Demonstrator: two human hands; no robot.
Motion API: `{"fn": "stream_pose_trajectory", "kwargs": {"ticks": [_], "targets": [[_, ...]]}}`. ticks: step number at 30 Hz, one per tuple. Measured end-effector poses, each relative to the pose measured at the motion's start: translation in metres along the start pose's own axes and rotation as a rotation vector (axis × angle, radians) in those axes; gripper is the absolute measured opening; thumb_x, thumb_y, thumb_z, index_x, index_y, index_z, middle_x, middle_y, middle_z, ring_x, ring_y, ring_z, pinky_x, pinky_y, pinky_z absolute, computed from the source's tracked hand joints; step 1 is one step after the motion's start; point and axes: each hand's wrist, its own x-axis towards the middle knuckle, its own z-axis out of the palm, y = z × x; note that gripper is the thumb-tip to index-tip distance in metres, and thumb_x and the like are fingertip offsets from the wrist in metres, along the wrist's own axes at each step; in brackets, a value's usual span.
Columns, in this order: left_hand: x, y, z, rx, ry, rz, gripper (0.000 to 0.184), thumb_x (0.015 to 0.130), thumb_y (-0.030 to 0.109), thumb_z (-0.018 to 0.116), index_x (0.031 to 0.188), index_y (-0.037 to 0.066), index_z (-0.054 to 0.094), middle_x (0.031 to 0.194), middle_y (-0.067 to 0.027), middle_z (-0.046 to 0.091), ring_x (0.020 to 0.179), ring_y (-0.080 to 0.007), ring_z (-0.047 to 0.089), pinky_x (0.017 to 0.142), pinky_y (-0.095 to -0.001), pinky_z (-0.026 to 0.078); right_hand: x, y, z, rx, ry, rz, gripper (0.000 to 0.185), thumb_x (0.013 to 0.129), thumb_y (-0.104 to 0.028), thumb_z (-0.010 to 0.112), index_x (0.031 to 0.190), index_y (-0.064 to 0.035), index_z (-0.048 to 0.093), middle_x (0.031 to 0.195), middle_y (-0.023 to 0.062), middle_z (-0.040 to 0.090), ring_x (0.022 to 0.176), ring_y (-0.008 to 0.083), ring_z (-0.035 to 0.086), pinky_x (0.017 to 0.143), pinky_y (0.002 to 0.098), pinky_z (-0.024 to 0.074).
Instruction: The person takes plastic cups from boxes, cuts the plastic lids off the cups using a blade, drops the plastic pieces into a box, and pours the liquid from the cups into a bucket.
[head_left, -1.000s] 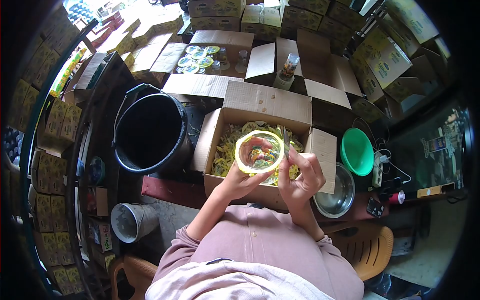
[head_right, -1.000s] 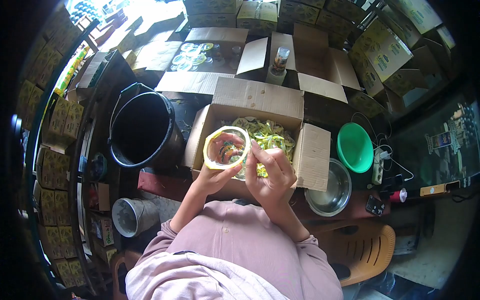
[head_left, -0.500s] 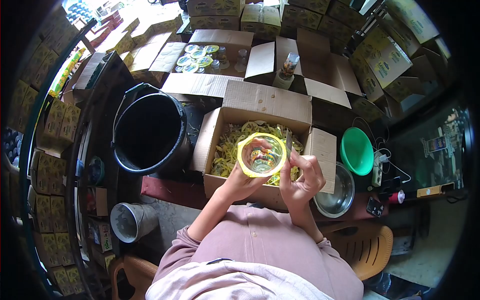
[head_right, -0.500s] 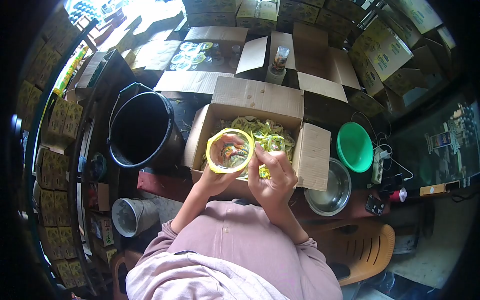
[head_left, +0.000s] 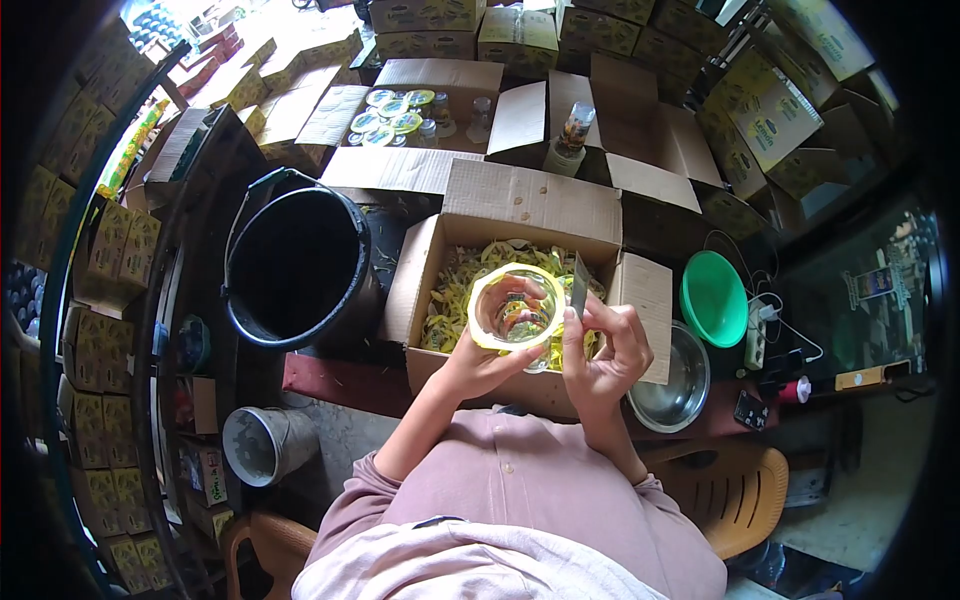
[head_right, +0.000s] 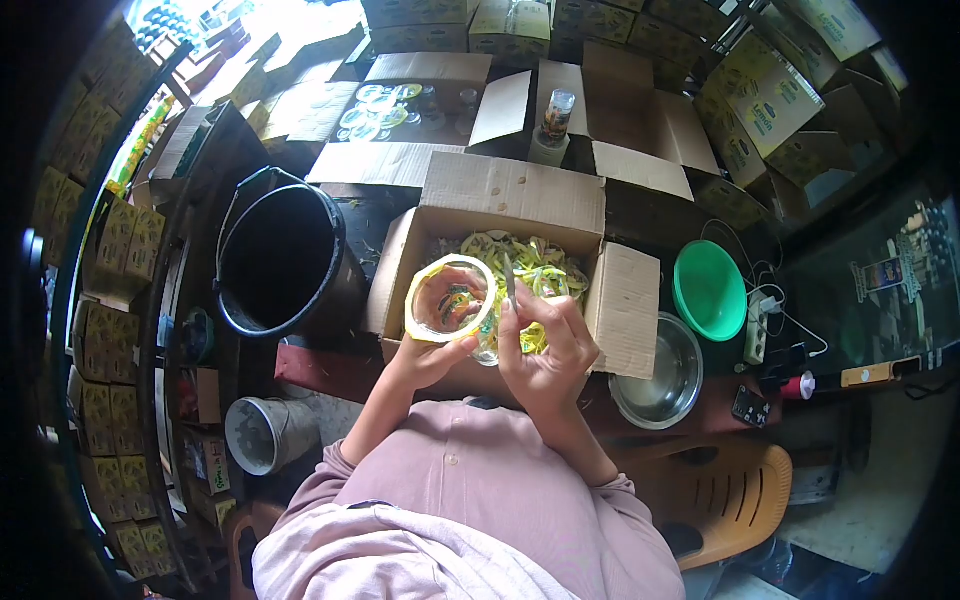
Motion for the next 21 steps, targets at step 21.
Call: {"fn": "stream_pose_trajectory", "kwargs": {"ticks": [21], "targets": [[0.002,0.0,0.001,-0.416,0.022,-0.069,0.07,0.073,0.009,0.065,0.131,0.003,0.026,0.121,-0.0126,0.039,0.114,-0.0193,0.04,0.095,-0.0337,0.036,-0.002,-0.005,0.002,-0.069,-0.033,-0.084,0.026,0.067,0.003,0.066,0.091,-0.0062,0.064,0.065,0.0042,0.054,0.056,0.0138,0.056,0.054,0.0263,0.0474]]}}
